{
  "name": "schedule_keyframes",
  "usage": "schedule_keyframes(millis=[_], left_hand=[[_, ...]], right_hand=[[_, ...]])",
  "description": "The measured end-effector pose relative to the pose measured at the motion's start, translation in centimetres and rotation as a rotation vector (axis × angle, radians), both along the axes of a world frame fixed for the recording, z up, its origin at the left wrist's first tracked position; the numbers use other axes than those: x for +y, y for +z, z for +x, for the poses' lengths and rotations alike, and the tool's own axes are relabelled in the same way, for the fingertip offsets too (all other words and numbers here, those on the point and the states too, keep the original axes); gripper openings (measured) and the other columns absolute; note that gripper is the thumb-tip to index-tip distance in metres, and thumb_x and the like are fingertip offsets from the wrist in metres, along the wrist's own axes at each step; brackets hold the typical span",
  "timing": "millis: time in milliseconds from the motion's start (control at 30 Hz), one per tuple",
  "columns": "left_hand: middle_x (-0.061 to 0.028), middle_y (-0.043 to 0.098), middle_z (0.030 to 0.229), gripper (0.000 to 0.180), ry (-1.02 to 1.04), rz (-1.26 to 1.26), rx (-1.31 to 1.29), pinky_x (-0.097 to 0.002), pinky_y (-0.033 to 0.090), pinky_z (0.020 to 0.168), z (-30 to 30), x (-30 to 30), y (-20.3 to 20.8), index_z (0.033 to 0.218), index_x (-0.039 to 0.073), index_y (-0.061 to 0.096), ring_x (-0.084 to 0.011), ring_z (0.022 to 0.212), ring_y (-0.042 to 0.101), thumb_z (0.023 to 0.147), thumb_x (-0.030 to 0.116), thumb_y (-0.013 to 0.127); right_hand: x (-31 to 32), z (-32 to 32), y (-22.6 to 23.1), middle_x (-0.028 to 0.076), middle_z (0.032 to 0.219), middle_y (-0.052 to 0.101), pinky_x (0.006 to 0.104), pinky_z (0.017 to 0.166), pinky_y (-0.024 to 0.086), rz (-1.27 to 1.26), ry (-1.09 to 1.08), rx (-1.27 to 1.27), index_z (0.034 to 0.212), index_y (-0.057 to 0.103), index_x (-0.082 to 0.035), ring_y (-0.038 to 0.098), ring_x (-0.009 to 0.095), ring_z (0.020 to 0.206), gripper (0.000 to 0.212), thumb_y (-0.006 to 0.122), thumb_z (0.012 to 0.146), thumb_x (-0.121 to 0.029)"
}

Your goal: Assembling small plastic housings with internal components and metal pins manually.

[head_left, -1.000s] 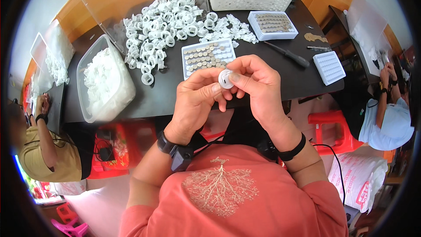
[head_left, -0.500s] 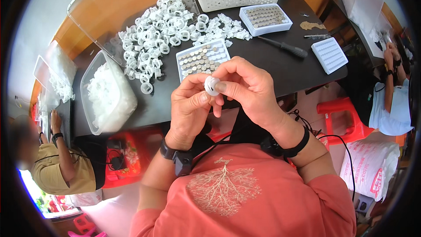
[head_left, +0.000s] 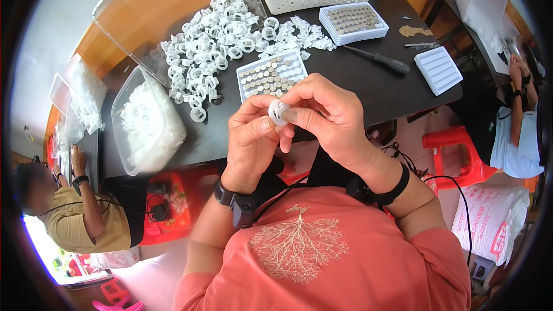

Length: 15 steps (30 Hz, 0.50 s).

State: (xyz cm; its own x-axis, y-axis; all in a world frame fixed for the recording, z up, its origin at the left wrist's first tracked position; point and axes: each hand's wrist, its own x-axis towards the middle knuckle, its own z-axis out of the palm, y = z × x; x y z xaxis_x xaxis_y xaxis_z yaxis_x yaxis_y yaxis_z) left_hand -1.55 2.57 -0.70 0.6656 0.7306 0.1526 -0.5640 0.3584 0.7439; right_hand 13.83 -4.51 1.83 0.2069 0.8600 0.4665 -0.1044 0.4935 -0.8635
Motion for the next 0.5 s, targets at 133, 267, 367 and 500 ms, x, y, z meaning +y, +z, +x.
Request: schedule_keyframes(millis=[133,267,367,500], left_hand=[[-0.0133,0.067,0.091,0.031,-0.038,-0.007,-0.004,-0.0305,0.052,0.048,-0.1,0.5,-0.6,0.108,-0.001,0.062,-0.0220,0.068,0.066,0.088,0.020,0.072],[-0.0129,0.067,0.089,0.030,-0.046,-0.064,-0.022,-0.0307,0.050,0.047,0.2,0.5,-0.6,0.106,0.000,0.061,-0.0224,0.066,0.065,0.088,0.021,0.069],[-0.0125,0.066,0.089,0.030,-0.049,-0.102,-0.003,-0.0307,0.050,0.047,0.4,0.5,-0.5,0.107,0.000,0.061,-0.0229,0.066,0.065,0.089,0.022,0.068],[-0.0126,0.066,0.089,0.033,-0.060,-0.130,0.013,-0.0306,0.049,0.047,0.6,0.4,-0.9,0.108,0.000,0.061,-0.0233,0.064,0.064,0.090,0.027,0.065]], right_hand=[[0.3,0.4,-0.4,0.005,0.089,0.061,0.0255,0.062,0.051,0.069,-0.102,-0.153,0.092,0.062,-0.001,0.063,0.010,0.071,0.011,0.068,0.087,0.006],[0.2,0.6,0.4,0.005,0.088,0.060,0.0264,0.062,0.050,0.077,-0.157,-0.259,0.090,0.061,-0.002,0.061,0.010,0.071,0.014,0.070,0.084,0.007],[0.2,0.9,0.2,0.005,0.086,0.060,0.0266,0.063,0.050,0.120,-0.187,-0.319,0.088,0.059,-0.002,0.060,0.010,0.072,0.013,0.067,0.085,0.009],[0.4,1.0,0.6,0.006,0.081,0.063,0.0262,0.056,0.051,0.047,-0.063,-0.214,0.085,0.057,0.000,0.066,0.012,0.065,0.011,0.061,0.087,0.010]])
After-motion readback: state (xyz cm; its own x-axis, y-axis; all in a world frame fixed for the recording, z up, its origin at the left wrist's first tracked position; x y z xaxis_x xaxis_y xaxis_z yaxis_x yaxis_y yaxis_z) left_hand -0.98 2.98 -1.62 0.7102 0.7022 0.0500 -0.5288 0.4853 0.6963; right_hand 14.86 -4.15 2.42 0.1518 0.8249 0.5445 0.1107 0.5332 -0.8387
